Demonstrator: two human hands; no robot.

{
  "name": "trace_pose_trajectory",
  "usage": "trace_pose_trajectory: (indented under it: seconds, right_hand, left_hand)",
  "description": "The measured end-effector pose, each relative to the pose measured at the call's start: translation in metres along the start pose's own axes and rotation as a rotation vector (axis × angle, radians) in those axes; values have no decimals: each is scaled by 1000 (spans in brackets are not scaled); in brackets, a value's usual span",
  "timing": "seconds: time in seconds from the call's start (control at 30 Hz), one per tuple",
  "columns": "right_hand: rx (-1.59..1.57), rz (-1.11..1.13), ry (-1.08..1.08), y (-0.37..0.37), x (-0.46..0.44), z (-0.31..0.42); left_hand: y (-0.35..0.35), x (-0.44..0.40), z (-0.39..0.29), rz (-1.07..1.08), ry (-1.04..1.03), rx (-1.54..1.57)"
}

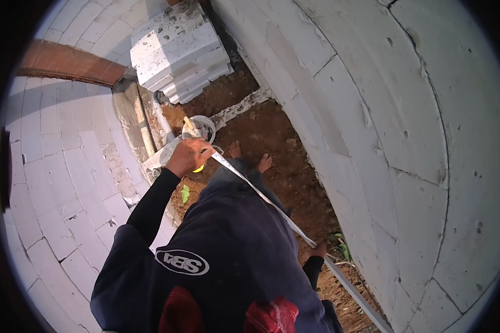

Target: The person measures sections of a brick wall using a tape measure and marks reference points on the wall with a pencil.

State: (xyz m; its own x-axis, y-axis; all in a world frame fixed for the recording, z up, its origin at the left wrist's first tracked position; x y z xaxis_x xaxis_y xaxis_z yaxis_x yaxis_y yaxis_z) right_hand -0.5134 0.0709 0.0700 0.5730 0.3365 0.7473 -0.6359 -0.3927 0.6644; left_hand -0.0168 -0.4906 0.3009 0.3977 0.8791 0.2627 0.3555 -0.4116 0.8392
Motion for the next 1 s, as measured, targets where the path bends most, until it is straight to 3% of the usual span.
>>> trace_pose_trajectory:
  seconds: [0.13,0.2,0.23,0.3,0.33,0.37,0.43,0.5,0.57,0.63,0.7,0.73,0.8,0.9,1.0]
  right_hand:
    - [216,-24,-3,8,4,-49]
    - [-624,-139,-413,18,19,-60]
    - [-1312,-376,-670,24,27,-49]
    - [-1827,-582,-755,39,39,2]
    - [-1929,-287,-666,38,28,26]
    - [-2011,-223,-611,32,27,39]
    - [-2055,-329,-562,12,28,79]
    - [-1998,-522,-640,3,27,108]
    - [-1966,-634,-736,7,34,125]
    - [-1970,-685,-696,23,49,128]
    - [-1649,-896,-676,-20,17,75]
    - [-1674,-1011,-648,-3,28,71]
    - [-1704,-1253,-582,71,74,70]
    - [-1903,-927,-465,93,82,87]
    - [-1752,-942,-604,56,63,93]
  left_hand:
    - [-18,-9,-46,131,-32,-7]
    - [-25,-14,-56,160,-16,15]
    - [-26,-15,-60,159,-12,15]
    - [-32,-15,-57,95,-24,-9]
    - [-35,-20,-51,73,-64,-13]
    - [-32,-16,-42,61,-91,16]
    - [-31,-28,-34,99,-169,136]
    - [-23,-41,-44,267,-231,244]
    - [-33,-48,-30,404,-175,151]
    - [-26,-43,-40,456,-154,63]
    - [-16,-29,-83,597,-10,-22]
    - [-24,-31,-78,658,21,-13]
    - [-43,-35,-73,586,-124,12]
    - [-33,-40,-90,550,-91,-47]
    - [-35,-61,-40,296,-200,-94]
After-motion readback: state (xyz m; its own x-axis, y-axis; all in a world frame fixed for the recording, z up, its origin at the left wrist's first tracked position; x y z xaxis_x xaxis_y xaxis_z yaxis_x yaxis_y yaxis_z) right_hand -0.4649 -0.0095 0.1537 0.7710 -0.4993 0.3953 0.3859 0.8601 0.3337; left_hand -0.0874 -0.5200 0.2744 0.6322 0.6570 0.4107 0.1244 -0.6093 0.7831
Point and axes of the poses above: each hand's wrist, its own x-axis away from the middle knuckle, its own y-axis out of the back of the hand, z = x × y, the point moved 5 cm from there along -x, towards the middle knuckle, and after that the axes turned 8 degrees about y, right-handed, at the moved point
